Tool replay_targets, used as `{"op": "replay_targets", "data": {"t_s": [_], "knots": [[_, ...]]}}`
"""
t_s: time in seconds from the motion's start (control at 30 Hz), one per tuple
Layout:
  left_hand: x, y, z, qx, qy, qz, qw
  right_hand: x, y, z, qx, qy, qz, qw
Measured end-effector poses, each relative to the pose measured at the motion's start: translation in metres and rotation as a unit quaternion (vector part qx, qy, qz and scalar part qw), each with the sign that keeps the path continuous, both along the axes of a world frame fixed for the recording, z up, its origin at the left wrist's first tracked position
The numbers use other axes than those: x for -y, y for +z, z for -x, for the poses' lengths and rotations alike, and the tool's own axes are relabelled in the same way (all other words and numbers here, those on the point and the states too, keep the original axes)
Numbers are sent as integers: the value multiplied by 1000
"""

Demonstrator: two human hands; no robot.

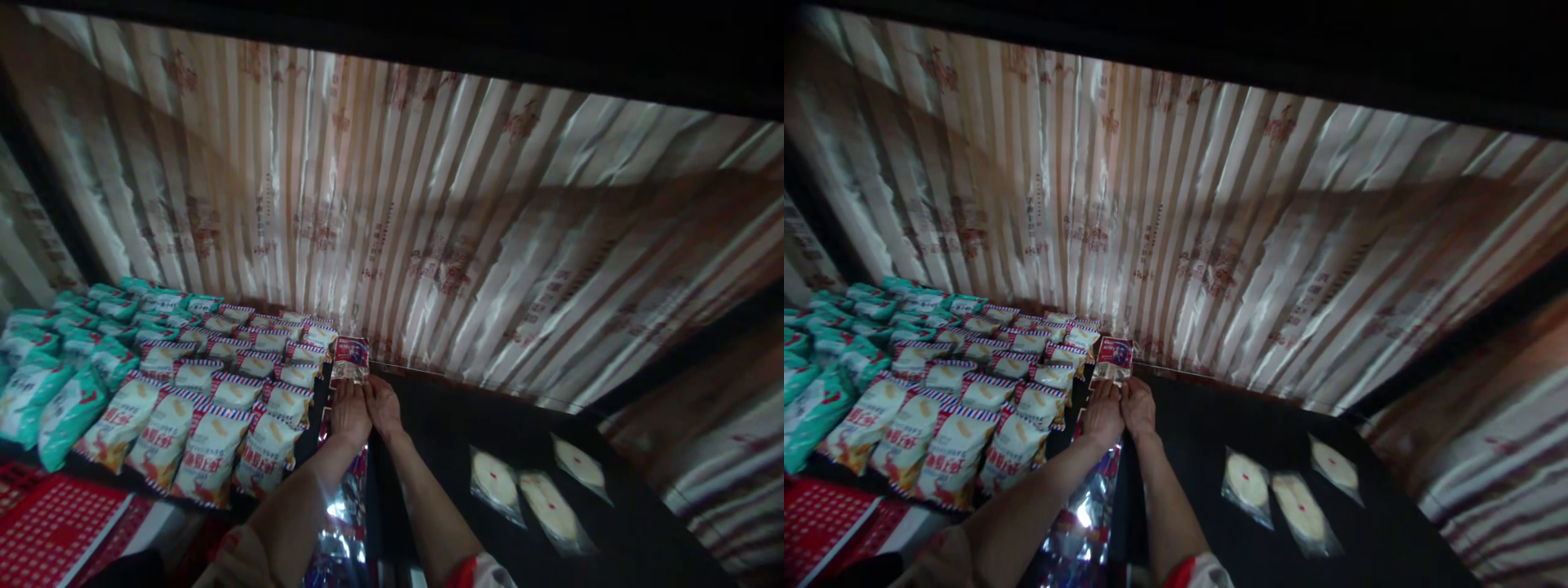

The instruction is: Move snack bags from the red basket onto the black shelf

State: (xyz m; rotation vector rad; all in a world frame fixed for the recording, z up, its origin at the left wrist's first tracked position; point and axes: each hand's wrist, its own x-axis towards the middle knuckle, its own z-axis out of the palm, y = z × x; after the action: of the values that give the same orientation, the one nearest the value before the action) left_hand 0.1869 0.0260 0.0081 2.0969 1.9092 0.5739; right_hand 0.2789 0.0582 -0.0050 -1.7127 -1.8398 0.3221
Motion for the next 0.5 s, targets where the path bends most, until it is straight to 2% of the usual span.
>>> {"op": "replay_targets", "data": {"t_s": [0.2, 0.5], "knots": [[29, 8, 7, 14, -7, -24, 1000, 36, 11, 7, -7, -2, 10, 1000], [74, 18, 19, 28, -39, -6, 999, 84, 18, 20, 9, -42, 29, 999]]}}
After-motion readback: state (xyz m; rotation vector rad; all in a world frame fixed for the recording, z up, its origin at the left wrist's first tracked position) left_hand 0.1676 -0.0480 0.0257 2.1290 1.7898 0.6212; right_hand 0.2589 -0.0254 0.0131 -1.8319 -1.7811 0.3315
